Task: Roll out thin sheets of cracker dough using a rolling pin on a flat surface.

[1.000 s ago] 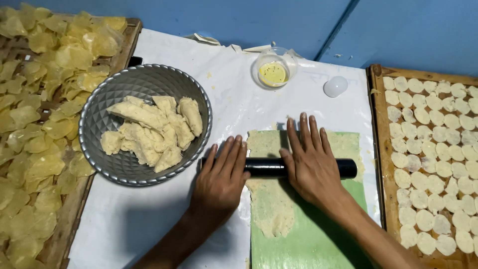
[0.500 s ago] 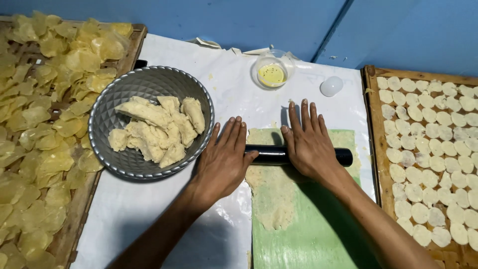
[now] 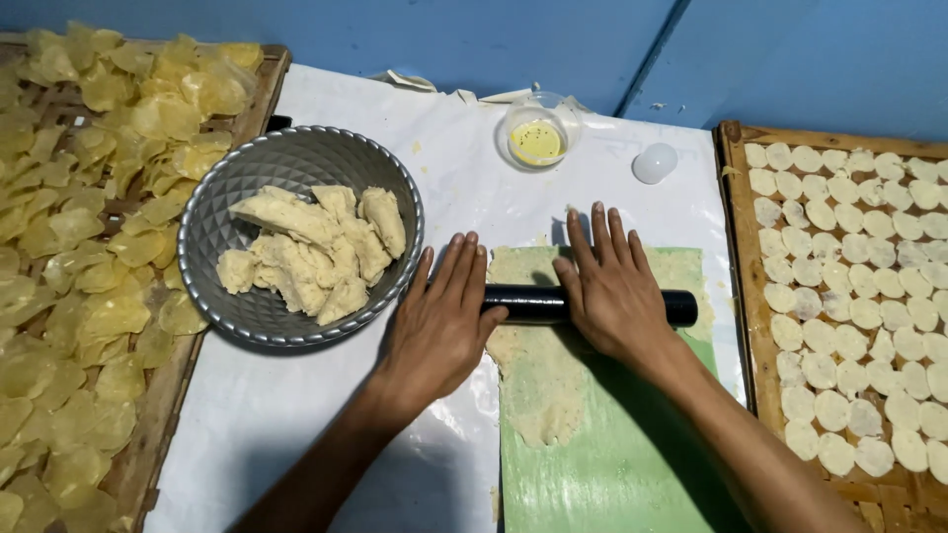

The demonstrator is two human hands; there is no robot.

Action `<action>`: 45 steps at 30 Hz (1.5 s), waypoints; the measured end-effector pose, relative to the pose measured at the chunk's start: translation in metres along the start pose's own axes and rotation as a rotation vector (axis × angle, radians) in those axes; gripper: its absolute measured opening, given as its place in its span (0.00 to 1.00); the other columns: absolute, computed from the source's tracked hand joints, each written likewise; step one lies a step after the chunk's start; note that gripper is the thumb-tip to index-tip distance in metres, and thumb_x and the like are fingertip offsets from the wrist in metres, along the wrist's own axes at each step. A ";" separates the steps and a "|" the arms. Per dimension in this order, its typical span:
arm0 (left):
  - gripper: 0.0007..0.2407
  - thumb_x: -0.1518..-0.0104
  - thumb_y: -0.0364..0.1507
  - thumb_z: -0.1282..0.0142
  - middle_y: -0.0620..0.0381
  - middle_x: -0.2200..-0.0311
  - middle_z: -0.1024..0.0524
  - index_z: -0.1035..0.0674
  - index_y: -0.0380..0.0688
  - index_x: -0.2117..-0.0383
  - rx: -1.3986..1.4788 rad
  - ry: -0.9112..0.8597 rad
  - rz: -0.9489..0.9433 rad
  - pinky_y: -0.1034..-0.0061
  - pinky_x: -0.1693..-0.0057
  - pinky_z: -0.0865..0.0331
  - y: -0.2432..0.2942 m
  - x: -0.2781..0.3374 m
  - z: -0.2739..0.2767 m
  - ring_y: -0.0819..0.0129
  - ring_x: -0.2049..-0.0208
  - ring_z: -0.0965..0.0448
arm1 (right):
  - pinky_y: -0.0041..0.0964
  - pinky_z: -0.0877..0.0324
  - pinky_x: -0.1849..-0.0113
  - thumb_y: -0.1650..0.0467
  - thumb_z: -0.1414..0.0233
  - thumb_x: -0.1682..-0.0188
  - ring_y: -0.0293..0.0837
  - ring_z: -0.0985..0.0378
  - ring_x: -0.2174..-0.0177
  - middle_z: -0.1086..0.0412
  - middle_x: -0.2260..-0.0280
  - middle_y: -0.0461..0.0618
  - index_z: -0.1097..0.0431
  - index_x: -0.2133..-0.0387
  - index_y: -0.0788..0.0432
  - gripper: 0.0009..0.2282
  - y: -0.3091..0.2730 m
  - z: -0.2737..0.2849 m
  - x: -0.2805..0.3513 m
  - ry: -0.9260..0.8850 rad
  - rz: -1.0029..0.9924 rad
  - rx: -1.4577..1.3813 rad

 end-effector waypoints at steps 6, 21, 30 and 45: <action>0.27 0.30 0.42 0.61 0.28 0.37 0.35 0.34 0.24 0.37 0.092 0.008 -0.050 0.46 0.28 0.56 -0.018 -0.025 -0.005 0.39 0.31 0.41 | 0.58 0.60 0.34 0.53 0.77 0.38 0.64 0.63 0.30 0.59 0.29 0.69 0.58 0.27 0.57 0.31 0.010 0.008 -0.032 0.055 -0.064 -0.097; 0.14 0.35 0.18 0.60 0.37 0.59 0.29 0.26 0.32 0.45 -0.244 0.363 -0.368 0.59 0.48 0.28 0.015 0.021 0.024 0.47 0.58 0.24 | 0.58 0.55 0.36 0.58 0.64 0.38 0.69 0.57 0.32 0.51 0.32 0.74 0.50 0.29 0.62 0.28 0.011 0.022 0.018 0.285 0.092 -0.079; 0.23 0.31 0.37 0.53 0.35 0.38 0.30 0.31 0.25 0.39 -0.184 0.253 -0.172 0.44 0.29 0.47 0.012 0.012 -0.002 0.46 0.33 0.34 | 0.53 0.72 0.35 0.53 0.80 0.41 0.57 0.75 0.30 0.72 0.28 0.62 0.71 0.27 0.51 0.30 0.017 -0.003 -0.002 -0.001 0.086 0.017; 0.28 0.33 0.44 0.63 0.39 0.32 0.37 0.33 0.31 0.36 -0.209 0.118 -0.069 0.51 0.29 0.48 0.023 0.031 -0.008 0.50 0.30 0.39 | 0.55 0.66 0.35 0.53 0.75 0.40 0.59 0.67 0.30 0.63 0.28 0.63 0.65 0.26 0.55 0.31 0.016 -0.012 0.027 0.091 0.144 0.083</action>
Point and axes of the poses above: each hand's wrist, its own x-axis away from the middle knuckle, its own z-axis out of the back of the hand, y = z × x, the point moved 3 cm from there along -x, towards the middle knuckle
